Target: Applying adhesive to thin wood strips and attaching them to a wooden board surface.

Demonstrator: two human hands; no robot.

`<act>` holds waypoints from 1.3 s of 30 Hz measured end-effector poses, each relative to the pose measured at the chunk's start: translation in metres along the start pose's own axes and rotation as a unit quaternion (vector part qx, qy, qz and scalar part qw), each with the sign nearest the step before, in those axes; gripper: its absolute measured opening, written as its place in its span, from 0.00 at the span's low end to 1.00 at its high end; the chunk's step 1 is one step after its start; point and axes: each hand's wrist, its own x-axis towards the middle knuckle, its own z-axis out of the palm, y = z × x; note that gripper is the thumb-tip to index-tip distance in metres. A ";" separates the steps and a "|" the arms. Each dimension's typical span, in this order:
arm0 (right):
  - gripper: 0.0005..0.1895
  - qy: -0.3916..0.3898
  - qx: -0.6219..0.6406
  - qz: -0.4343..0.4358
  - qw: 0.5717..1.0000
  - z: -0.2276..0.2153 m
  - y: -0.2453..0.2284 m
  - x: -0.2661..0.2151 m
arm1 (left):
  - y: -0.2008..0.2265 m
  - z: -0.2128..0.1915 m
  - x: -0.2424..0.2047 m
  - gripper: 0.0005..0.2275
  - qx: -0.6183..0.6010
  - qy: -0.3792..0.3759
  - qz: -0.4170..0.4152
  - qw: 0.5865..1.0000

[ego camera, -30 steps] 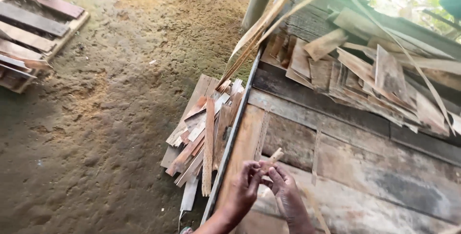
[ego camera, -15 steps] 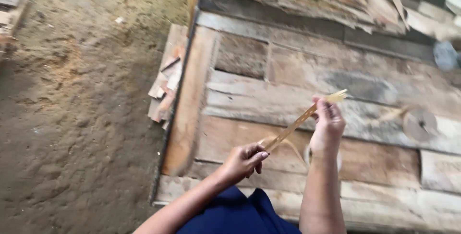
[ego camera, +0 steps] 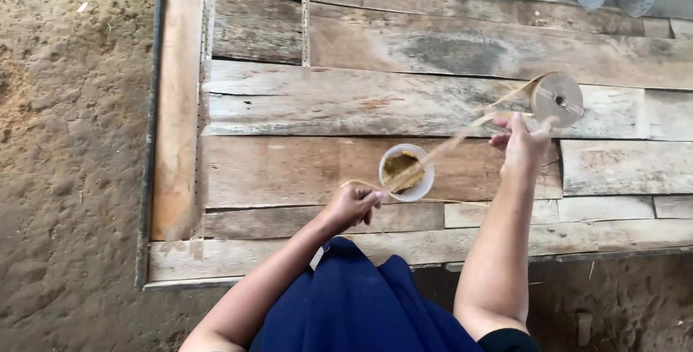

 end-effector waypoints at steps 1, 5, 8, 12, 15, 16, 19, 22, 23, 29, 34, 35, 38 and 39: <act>0.40 -0.002 0.001 -0.001 1.000 -0.001 -0.011 -0.011 | -0.001 0.006 0.008 0.12 0.000 0.002 0.001 1.000; 0.29 -0.121 -0.153 -0.154 0.969 0.013 -0.062 -0.099 | 0.006 0.021 0.024 0.12 0.034 0.043 -0.050 0.997; 0.32 -0.359 -0.325 -0.256 0.837 0.030 -0.015 -0.155 | 0.013 0.027 0.030 0.12 0.008 0.068 -0.059 0.996; 0.51 -0.386 -0.489 -0.424 0.657 0.048 0.069 -0.180 | 0.011 0.030 0.036 0.13 0.047 0.108 -0.074 0.990; 0.49 -0.331 -0.500 -0.474 0.645 0.047 0.085 -0.180 | 0.008 0.034 0.040 0.12 0.076 0.119 -0.066 0.988; 0.49 -0.330 -0.499 -0.475 0.645 0.049 0.087 -0.178 | 0.016 0.034 0.035 0.12 0.077 0.121 -0.064 0.988; 0.45 -0.327 -0.529 -0.474 0.623 0.053 0.090 -0.172 | 0.053 0.031 0.008 0.11 0.010 0.128 -0.047 0.991; 0.45 -0.356 -0.557 -0.450 0.600 0.053 0.089 -0.173 | 0.108 0.024 -0.045 0.10 -0.092 0.134 0.022 0.986; 0.46 -0.361 -0.564 -0.434 0.602 0.054 0.087 -0.173 | 0.124 0.022 -0.063 0.11 -0.113 0.123 0.062 0.984; 0.49 -0.372 -0.584 -0.402 0.600 0.056 0.075 -0.179 | 0.174 0.012 -0.142 0.12 -0.160 0.094 0.199 0.962; 0.48 -0.368 -0.607 -0.394 0.584 0.050 0.078 -0.184 | 0.186 -0.003 -0.194 0.15 -0.154 0.102 0.296 0.937; 0.47 -0.374 -0.592 -0.403 0.590 0.053 0.076 -0.178 | 0.194 -0.009 -0.196 0.14 -0.139 0.136 0.302 0.933; 0.48 -0.363 -0.582 -0.421 0.594 0.067 0.069 -0.158 | 0.193 -0.007 -0.191 0.13 -0.135 0.173 0.306 0.926; 0.50 -0.359 -0.602 -0.400 0.590 0.056 0.075 -0.159 | 0.184 0.003 -0.187 0.12 -0.161 0.160 0.277 0.934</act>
